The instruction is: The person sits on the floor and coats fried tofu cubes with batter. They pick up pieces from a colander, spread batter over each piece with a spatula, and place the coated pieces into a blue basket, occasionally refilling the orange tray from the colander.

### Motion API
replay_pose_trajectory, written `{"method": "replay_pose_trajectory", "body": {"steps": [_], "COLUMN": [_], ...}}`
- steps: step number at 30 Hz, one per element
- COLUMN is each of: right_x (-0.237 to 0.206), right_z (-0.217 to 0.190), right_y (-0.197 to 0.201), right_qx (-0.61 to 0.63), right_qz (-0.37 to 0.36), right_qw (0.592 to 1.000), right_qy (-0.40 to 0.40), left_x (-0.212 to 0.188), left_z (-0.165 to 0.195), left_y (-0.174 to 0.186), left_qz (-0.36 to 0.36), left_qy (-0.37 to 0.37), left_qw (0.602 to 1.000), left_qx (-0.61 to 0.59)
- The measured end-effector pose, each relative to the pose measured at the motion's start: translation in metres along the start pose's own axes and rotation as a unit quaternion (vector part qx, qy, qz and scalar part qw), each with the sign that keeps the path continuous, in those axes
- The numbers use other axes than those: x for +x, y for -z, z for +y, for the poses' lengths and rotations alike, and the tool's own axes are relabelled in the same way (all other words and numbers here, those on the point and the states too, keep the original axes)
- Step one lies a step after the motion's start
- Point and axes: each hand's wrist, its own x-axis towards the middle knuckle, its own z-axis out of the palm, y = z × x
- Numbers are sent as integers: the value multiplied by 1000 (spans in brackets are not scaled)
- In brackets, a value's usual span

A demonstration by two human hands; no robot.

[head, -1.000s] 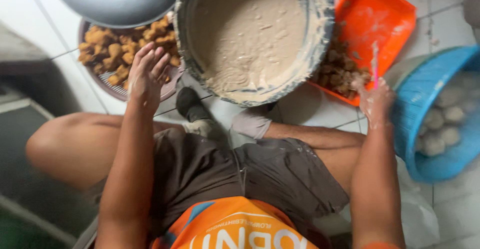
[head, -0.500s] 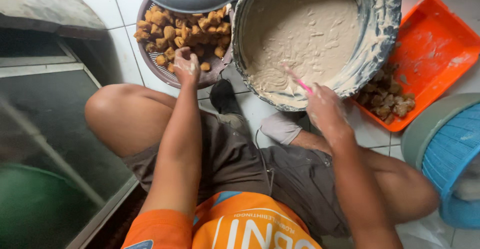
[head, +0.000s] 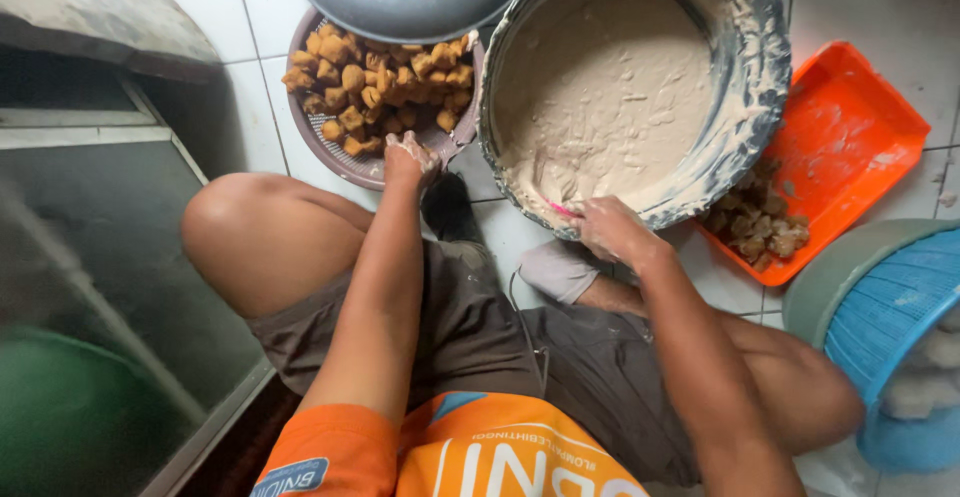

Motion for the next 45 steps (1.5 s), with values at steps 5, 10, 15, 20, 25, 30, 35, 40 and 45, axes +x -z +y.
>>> {"method": "replay_pose_trajectory", "body": {"steps": [5,10,15,20,25,30,35,40,45], "right_x": [-43,-67,-94,-111,-116,-121,-113,-110,-124], "right_z": [-23,-57,-59,-63,-70,-67,-71,-81,-82], "right_y": [15,-3,-4,5,11,6,1,8,13], "right_qx": [184,773,837,840,843,866,819,813,794], "right_qz": [105,68,65,95,128,129,160,208,256], "right_qw": [977,621,539,533,522,484,551,544,551], "right_qy": [-5,-107,-70,-31,-20,11,-30,-16,3], "left_x": [15,3,3,2,-16,-45,-119,-194,-214], "left_z": [14,14,11,11,24,86,152,183,181], "left_y": [-5,-1,12,14,25,50,55,49,57], "left_qz": [-94,-110,-189,-223,-44,203,-118,-159,-170], "left_qy": [47,64,-148,-229,-48,-213,-242,-380,-403], "left_qw": [994,985,951,899,998,916,819,820,802], "left_qx": [-41,-116,194,299,25,-272,-506,-398,-407]}}
